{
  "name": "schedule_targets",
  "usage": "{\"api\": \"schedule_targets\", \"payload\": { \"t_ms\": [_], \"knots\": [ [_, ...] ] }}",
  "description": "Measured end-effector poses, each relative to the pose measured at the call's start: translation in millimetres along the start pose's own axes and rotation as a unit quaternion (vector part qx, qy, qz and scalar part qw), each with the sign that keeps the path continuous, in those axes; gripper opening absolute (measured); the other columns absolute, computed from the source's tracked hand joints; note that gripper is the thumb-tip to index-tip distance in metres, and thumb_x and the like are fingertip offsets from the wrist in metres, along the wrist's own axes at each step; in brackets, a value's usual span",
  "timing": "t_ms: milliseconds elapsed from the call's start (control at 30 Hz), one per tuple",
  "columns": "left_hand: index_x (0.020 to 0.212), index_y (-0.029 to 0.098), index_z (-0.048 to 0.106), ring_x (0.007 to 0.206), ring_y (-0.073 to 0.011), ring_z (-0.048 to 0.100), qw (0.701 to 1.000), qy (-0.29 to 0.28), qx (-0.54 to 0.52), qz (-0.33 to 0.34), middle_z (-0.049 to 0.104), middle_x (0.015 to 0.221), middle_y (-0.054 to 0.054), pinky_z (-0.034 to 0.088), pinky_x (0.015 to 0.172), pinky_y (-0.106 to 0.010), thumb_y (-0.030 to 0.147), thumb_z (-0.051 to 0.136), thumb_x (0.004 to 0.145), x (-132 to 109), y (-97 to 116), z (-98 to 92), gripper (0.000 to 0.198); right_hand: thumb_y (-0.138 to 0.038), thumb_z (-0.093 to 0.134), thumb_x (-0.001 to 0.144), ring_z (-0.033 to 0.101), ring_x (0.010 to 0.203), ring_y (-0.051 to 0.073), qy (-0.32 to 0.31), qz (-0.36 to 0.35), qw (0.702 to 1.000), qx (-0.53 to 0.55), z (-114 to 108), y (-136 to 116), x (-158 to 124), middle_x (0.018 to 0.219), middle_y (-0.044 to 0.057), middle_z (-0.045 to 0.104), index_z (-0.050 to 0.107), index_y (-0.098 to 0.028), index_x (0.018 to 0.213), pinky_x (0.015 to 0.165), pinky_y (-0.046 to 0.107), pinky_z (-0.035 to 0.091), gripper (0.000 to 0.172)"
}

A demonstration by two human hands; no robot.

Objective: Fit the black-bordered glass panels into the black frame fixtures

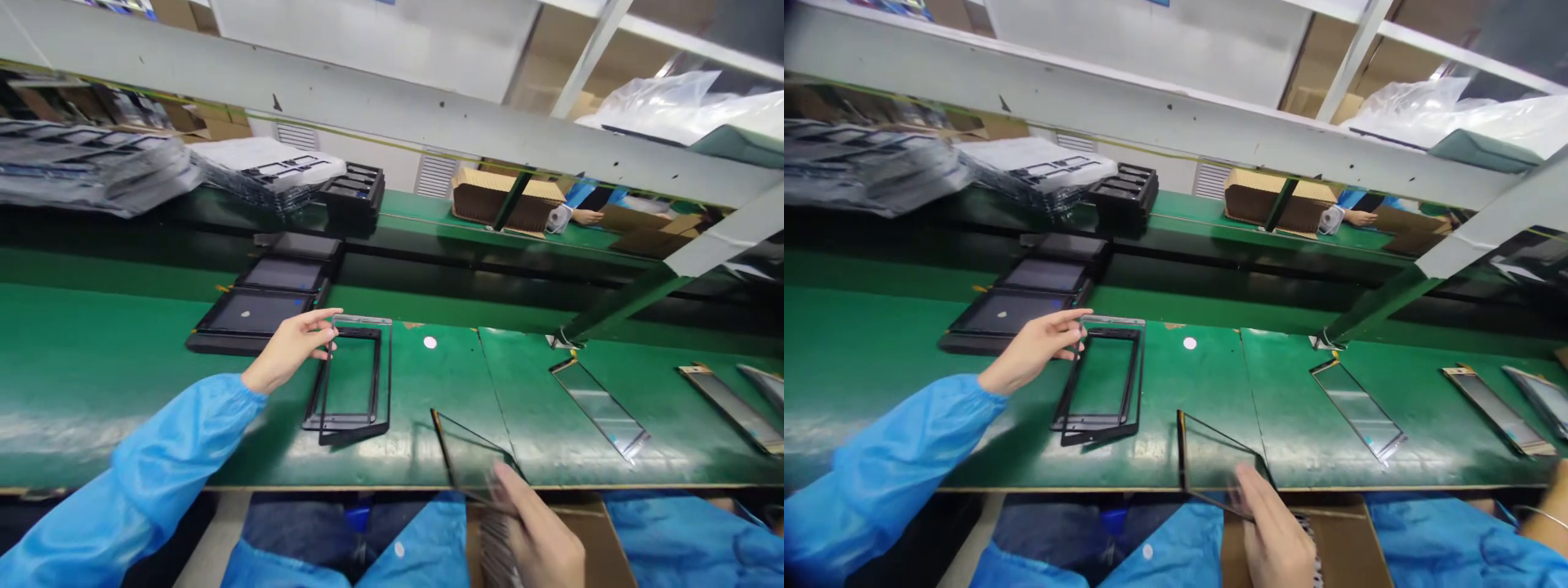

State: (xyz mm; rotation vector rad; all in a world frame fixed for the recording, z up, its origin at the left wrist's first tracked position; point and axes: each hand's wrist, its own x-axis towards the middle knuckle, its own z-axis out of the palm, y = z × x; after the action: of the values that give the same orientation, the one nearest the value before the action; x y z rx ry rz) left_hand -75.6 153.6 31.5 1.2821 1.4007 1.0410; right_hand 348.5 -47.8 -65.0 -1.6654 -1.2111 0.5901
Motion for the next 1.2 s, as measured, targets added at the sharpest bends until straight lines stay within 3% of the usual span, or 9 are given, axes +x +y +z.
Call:
{"api": "schedule_targets", "payload": {
  "t_ms": [67, 167, 300, 433, 600, 800, 1000, 1200],
  "knots": [
    [0.14, 0.021, 0.068, 0.077, -0.0165, 0.072, 0.999, 0.003, -0.039, 0.004, 0.07, 0.096, -0.003, 0.063, 0.063, -0.028, 0.042, 0.078, 0.082, -19, -1, 12.5, 0.063, -0.048, 0.087, 0.076, 0.079, 0.088, 0.032, 0.021, -0.017, 1.0, -0.009, 3, -13, 3, 0.099, 0.008, 0.085, 0.083, -0.027, 0.114, 0.095, 0.048, 0.062, 0.044],
    [0.134, 0.022, 0.073, 0.074, -0.0168, 0.073, 0.993, -0.026, -0.112, -0.01, 0.07, 0.092, -0.002, 0.062, 0.06, -0.027, 0.034, 0.081, 0.079, -45, -3, 34.4, 0.056, -0.046, 0.089, 0.075, 0.073, 0.079, 0.024, 0.045, 0.018, 0.997, 0.065, 27, -33, 4, 0.092, 0.005, 0.078, 0.068, -0.023, 0.139, 0.076, 0.036, 0.063, 0.071],
    [0.125, 0.022, 0.079, 0.07, -0.0146, 0.072, 0.981, -0.065, -0.181, -0.007, 0.073, 0.087, -0.002, 0.061, 0.061, -0.024, 0.024, 0.082, 0.079, -75, -5, 57.9, 0.047, -0.045, 0.087, 0.078, 0.068, 0.081, 0.021, -0.031, 0.098, 0.976, 0.191, 72, -56, -7, 0.093, 0.001, 0.073, 0.06, -0.025, 0.148, 0.075, 0.032, 0.061, 0.078],
    [0.122, 0.022, 0.081, 0.071, -0.0155, 0.072, 0.98, -0.063, -0.189, 0.008, 0.075, 0.086, -0.003, 0.061, 0.062, -0.024, 0.023, 0.081, 0.082, -94, -2, 64.7, 0.04, -0.04, 0.087, 0.08, 0.064, 0.077, 0.019, -0.066, 0.122, 0.958, 0.251, 94, -68, -20, 0.091, 0.0, 0.07, 0.062, -0.027, 0.147, 0.072, 0.03, 0.06, 0.074],
    [0.121, 0.023, 0.082, 0.076, -0.018, 0.072, 0.98, -0.052, -0.19, 0.026, 0.077, 0.089, -0.005, 0.063, 0.067, -0.026, 0.023, 0.081, 0.083, -101, -2, 62.9, 0.038, -0.039, 0.087, 0.08, 0.064, 0.075, 0.018, -0.078, 0.12, 0.955, 0.258, 99, -71, -26, 0.09, 0.0, 0.069, 0.063, -0.026, 0.147, 0.07, 0.03, 0.061, 0.072],
    [0.124, 0.026, 0.083, 0.075, -0.0175, 0.071, 0.981, -0.054, -0.182, 0.028, 0.078, 0.089, -0.005, 0.061, 0.066, -0.025, 0.022, 0.082, 0.081, -106, 0, 65.6, 0.043, -0.038, 0.087, 0.078, 0.066, 0.078, 0.018, -0.048, 0.125, 0.962, 0.236, 101, -74, -29, 0.097, 0.002, 0.072, 0.061, -0.026, 0.149, 0.072, 0.03, 0.061, 0.076],
    [0.121, 0.023, 0.084, 0.068, -0.0176, 0.066, 0.981, -0.055, -0.188, -0.005, 0.075, 0.081, -0.005, 0.06, 0.06, -0.026, 0.026, 0.086, 0.076, -108, 3, 68.0, 0.045, -0.045, 0.082, 0.084, 0.067, 0.082, 0.02, -0.054, 0.125, 0.972, 0.191, 104, -76, -34, 0.103, 0.004, 0.075, 0.058, -0.025, 0.153, 0.073, 0.029, 0.059, 0.076],
    [0.123, 0.024, 0.084, 0.068, -0.0172, 0.067, 0.971, -0.055, -0.229, -0.033, 0.074, 0.081, -0.005, 0.059, 0.057, -0.024, 0.028, 0.09, 0.074, -107, -3, 69.3, 0.049, -0.05, 0.078, 0.087, 0.07, 0.085, 0.019, -0.061, 0.124, 0.976, 0.166, 103, -85, -36, 0.101, 0.005, 0.076, 0.055, -0.02, 0.156, 0.083, 0.029, 0.06, 0.078]
  ]
}}
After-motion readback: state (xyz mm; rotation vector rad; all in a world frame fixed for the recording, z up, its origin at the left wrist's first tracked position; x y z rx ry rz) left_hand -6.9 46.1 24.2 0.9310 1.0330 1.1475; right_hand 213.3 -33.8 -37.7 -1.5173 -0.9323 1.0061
